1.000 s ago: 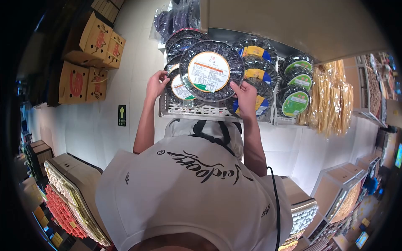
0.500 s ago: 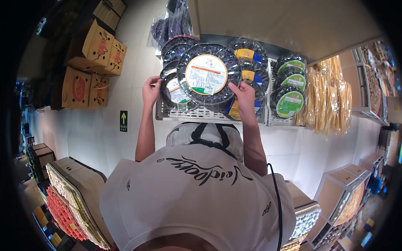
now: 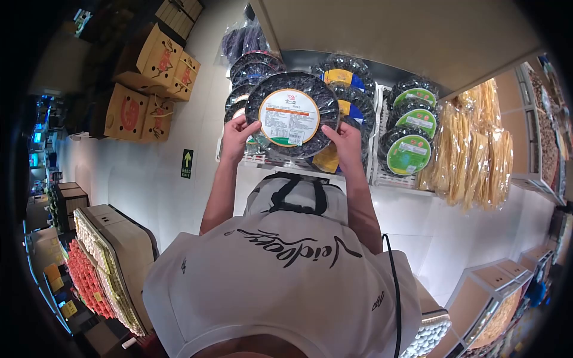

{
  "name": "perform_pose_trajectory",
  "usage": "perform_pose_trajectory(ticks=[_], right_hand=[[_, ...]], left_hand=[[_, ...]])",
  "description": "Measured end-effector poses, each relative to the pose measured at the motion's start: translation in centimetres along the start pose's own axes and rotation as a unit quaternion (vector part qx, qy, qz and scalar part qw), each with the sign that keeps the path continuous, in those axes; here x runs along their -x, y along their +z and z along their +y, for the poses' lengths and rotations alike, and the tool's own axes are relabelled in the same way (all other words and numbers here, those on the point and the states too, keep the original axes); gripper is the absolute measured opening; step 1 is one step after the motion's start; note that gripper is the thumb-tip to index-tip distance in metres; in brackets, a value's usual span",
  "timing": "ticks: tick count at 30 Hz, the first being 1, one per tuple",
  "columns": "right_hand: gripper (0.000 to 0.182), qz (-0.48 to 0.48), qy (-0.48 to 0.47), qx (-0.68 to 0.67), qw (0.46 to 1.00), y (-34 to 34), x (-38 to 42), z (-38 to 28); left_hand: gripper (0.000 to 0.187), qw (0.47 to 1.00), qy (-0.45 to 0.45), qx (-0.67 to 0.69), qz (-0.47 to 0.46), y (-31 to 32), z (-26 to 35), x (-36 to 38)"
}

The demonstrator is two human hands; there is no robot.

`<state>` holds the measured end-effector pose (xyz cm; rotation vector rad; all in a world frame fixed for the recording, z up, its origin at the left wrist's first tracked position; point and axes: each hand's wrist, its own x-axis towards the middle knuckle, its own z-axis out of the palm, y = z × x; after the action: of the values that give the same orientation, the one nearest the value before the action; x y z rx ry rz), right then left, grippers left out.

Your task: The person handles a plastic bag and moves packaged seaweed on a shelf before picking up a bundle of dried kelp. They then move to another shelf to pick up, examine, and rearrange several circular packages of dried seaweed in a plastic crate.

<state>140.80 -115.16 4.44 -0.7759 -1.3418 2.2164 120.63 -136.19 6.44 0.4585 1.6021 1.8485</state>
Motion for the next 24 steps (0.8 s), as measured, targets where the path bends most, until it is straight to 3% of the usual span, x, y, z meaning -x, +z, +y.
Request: perform_pose_trajectory(ticks=[9,19,24], right_hand=[[0.03,0.005,-0.007,-0.14,0.99,-2.1,1.1,-0.3],[0.032,0.023,-0.033,-0.059,0.997,-2.8,1.6,-1.2],[0.031,0.029,-0.036,-0.077,0.996,-2.8,1.2,-1.3]], left_hand=[[0.008,1.0,-0.008,-0.003,-0.006,3.5,-0.9,0.7],[0.007,0.996,0.024,-0.032,-0.082,3.2,-2.2,-0.3],[0.016,0.996,0.011,-0.008,-0.086,3.9,-1.2,-0.7]])
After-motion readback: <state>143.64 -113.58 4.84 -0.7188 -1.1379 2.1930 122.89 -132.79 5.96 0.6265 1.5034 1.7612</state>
